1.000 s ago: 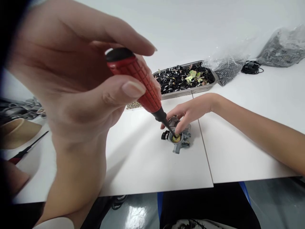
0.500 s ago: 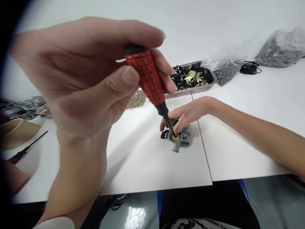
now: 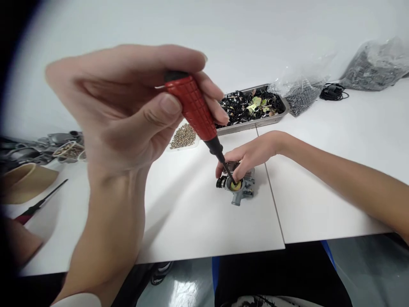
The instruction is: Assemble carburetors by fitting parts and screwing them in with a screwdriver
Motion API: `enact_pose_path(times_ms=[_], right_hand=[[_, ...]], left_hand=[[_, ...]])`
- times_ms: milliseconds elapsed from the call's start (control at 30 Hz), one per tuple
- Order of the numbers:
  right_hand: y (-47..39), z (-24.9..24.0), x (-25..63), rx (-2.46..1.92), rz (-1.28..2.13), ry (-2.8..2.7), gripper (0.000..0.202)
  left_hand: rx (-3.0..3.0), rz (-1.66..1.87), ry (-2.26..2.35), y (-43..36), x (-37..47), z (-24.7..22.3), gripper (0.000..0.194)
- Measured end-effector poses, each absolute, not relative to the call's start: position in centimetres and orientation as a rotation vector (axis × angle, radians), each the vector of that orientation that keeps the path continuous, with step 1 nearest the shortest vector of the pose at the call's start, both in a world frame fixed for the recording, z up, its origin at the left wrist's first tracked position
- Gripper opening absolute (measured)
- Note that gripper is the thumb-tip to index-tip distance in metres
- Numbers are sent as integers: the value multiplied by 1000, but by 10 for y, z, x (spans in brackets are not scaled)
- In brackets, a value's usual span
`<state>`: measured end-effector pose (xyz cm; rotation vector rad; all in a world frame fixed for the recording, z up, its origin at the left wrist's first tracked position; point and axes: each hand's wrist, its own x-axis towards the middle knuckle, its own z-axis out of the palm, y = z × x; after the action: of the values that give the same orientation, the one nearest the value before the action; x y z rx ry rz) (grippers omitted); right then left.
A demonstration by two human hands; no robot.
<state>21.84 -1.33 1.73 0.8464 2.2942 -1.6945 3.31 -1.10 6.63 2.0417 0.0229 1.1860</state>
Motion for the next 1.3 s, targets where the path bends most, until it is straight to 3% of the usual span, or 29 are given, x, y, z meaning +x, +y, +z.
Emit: enact_pose_path(times_ms=[200, 300, 600, 833, 1033, 1300], right_hand=[[-12, 16, 220, 819, -1651, 2352, 49], [-11, 13, 220, 786, -1658, 2339, 52], [-8, 9, 220, 731, -1676, 2336, 50], [-8, 10, 219, 741, -1645, 2364, 47], [-7, 8, 219, 708, -1667, 2380, 46], [-6, 7, 219, 722, -1671, 2380, 46]], left_hand=[[2050, 1280, -80, -6, 39, 65, 24], [2042, 1358, -41, -4, 43, 63, 32], [1834, 1079, 19, -17, 36, 67, 28], [2201, 1238, -96, -9, 39, 67, 30], [2093, 1347, -52, -4, 44, 60, 35], [2130, 1146, -258, 3, 41, 61, 34]])
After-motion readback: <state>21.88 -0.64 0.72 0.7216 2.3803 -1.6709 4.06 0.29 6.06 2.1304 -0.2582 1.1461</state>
